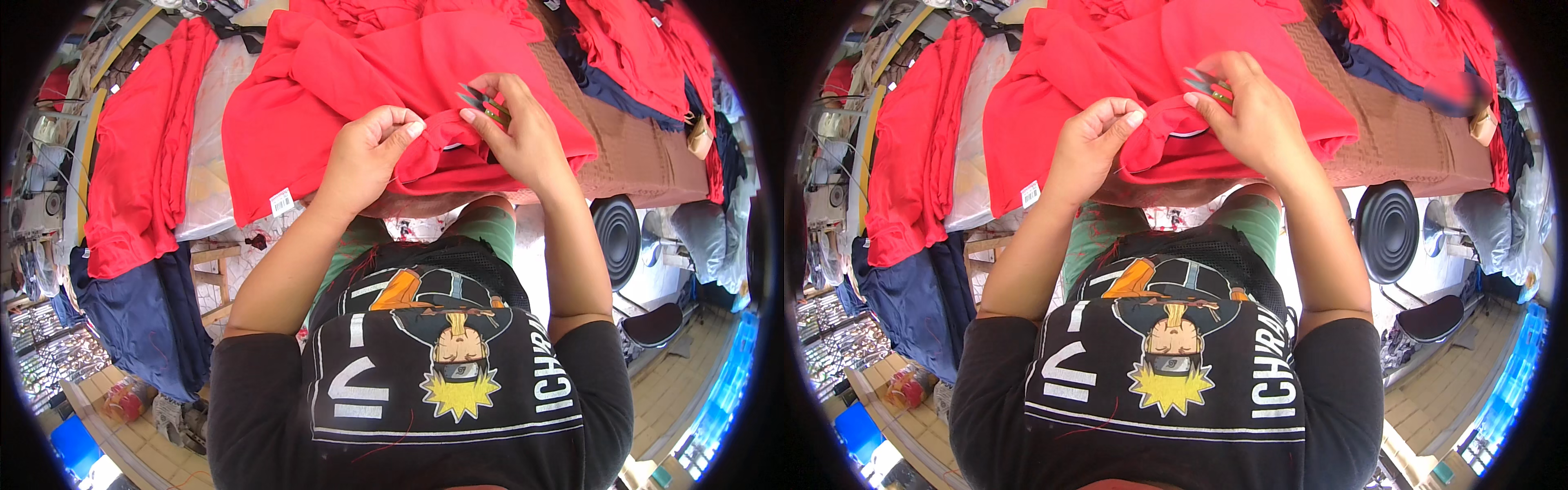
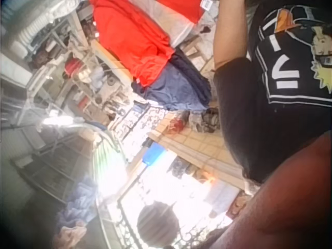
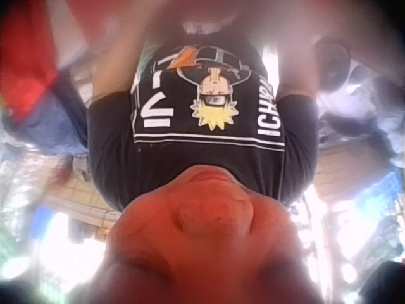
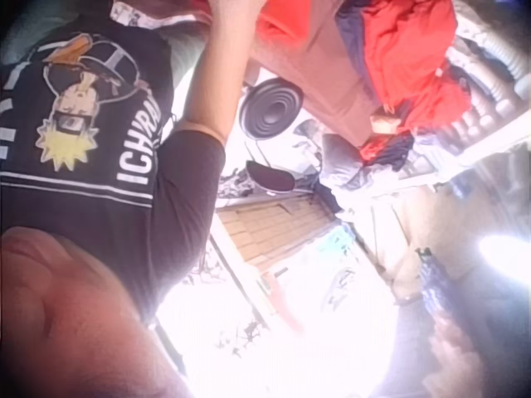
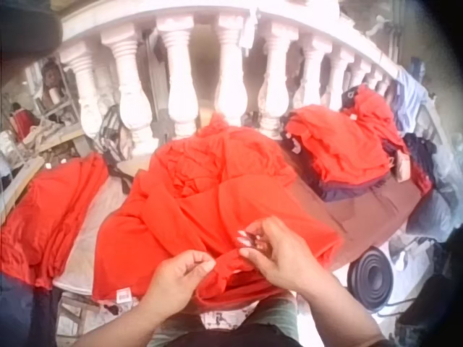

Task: The person uses shears to trim excess threads from labels and seams on red garments.

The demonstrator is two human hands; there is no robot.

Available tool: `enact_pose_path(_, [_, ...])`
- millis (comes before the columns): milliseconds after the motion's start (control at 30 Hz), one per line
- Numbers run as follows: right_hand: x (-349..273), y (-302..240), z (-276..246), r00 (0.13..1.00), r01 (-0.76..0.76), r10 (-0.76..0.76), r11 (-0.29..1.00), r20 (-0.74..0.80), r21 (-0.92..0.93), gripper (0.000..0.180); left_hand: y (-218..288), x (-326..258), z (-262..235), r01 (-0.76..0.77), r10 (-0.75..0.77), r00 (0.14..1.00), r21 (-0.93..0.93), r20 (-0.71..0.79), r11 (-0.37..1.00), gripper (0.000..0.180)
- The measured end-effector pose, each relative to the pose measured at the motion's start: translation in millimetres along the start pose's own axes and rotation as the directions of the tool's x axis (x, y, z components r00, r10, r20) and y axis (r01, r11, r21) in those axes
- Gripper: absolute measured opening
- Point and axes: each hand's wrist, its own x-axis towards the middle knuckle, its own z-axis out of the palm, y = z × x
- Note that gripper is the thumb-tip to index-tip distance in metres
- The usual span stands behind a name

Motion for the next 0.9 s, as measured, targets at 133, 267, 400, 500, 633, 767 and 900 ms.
enact_pose_path(133, [-4,-27,-17,0.983,0.132,-0.138,0.990,0.121,0.050,0.020,2,-2,-1,0.014,-0.013,1.000,-0.068,0.013,0.998,0.016])
enact_pose_path(267, [-6,-33,-18,0.964,0.191,-0.193,0.981,0.182,0.024,0.017,2,-2,1,-0.015,0.017,1.000,-0.096,0.026,0.995,0.016])
enact_pose_path(400, [-4,-41,-16,0.957,0.233,-0.226,0.972,0.180,-0.014,0.015,3,-4,1,-0.011,0.013,1.000,-0.108,0.023,0.994,0.016])
enact_pose_path(500, [-2,-44,-14,0.947,0.283,-0.269,0.957,0.178,-0.062,0.015,16,-15,-14,-0.255,0.197,0.962,0.361,0.191,0.897,0.023])
enact_pose_path(633, [-11,-34,-24,0.982,0.186,-0.184,0.981,0.044,-0.062,0.016,90,-36,-36,-0.178,-0.295,0.917,0.938,0.268,0.297,0.039])
enact_pose_path(767, [-19,-42,-23,0.994,0.025,-0.034,0.996,0.108,0.089,0.024,63,-54,-23,0.088,-0.125,0.991,0.954,-0.054,0.286,0.043])
enact_pose_path(900, [-35,-36,3,0.928,-0.012,-0.058,0.983,0.368,0.185,0.025,7,-56,-9,0.058,-0.055,0.998,0.928,-0.041,0.369,0.034])
